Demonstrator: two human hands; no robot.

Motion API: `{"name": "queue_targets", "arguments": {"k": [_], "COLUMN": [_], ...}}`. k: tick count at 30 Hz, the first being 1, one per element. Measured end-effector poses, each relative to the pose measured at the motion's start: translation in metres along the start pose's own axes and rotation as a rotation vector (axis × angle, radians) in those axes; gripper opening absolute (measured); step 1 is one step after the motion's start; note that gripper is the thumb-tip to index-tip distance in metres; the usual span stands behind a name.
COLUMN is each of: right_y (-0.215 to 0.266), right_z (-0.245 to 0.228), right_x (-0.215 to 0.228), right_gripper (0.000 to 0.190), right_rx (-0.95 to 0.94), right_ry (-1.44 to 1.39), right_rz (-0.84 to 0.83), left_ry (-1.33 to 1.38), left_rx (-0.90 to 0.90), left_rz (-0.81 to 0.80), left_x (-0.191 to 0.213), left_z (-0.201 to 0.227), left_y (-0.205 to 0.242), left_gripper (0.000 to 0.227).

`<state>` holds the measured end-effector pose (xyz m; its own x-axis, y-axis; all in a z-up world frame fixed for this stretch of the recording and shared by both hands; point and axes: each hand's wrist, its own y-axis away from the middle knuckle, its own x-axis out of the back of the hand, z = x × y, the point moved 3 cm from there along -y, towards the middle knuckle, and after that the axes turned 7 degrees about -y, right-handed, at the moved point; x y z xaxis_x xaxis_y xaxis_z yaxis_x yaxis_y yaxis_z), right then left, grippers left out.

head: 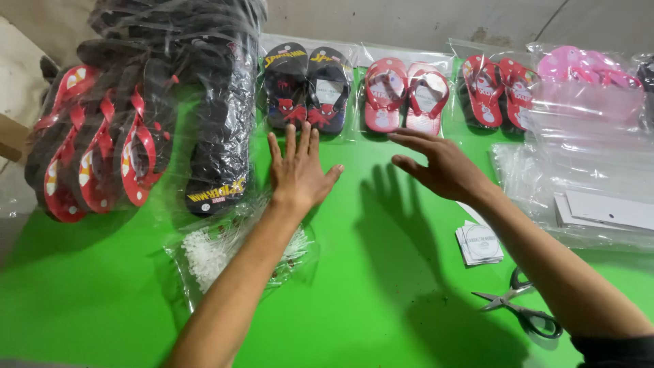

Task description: The person picks up a black Spider-Man flip-flop and uses scissors to trim excess material from the sole. They carefully cut around the edges and remove small pieces of rubber, then inspect the trimmed area.

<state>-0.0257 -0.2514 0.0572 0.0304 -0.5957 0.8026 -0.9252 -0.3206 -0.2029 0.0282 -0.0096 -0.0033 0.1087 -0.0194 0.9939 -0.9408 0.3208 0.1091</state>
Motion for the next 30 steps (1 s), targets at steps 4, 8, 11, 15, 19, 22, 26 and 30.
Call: {"name": "queue_targets", "arguments": {"k": [4, 8, 11, 15, 19, 22, 26, 30], "right_y": [0.054, 0.106, 0.134, 0.167, 0.178, 0.181, 0.179, 0.185], "right_z": [0.005, -0.007, -0.023, -0.035, -0.043, -0.046, -0.064, -0.055], "right_x": [0.033, 0.047, 0.050, 0.043, 0.028, 0.017, 0.012, 0.010], "right_gripper": [0.036, 0.041, 0.042, 0.042, 0.040, 0.045, 0.039, 0.036], "right_rx": [-0.030, -0.071, -0.077, -0.026, 0.017, 0.036, 0.088, 0.067], "right_ry": [-0.006, 0.060, 0.096, 0.036, 0.034, 0.053, -0.019, -0.045], "right_rz": [0.101, 0.074, 0.078, 0.081, 0.048, 0.041, 0.060, 0.072], "left_ry": [0.058, 0.186, 0.307, 0.296, 0.214, 0.170, 0.343, 0.401], "left_rx": [-0.029, -0.219, -0.261, -0.073, 0.048, 0.016, -0.074, 0.112], "left_rz": [-0.024, 0.236, 0.462, 0.508, 0.418, 0.381, 0.315, 0.471], "left_x": [-0.006, 0.030, 0.053, 0.035, -0.010, -0.025, -0.008, 0.004], "left_z": [-0.005, -0.011, -0.033, -0.068, -0.077, -0.072, -0.068, -0.112], "left_y": [0.004, 0.077, 0.143, 0.209, 0.234, 0.240, 0.237, 0.210], "left_gripper": [0.088, 0.071, 0.058, 0.061, 0.075, 0.075, 0.084, 0.072]}}
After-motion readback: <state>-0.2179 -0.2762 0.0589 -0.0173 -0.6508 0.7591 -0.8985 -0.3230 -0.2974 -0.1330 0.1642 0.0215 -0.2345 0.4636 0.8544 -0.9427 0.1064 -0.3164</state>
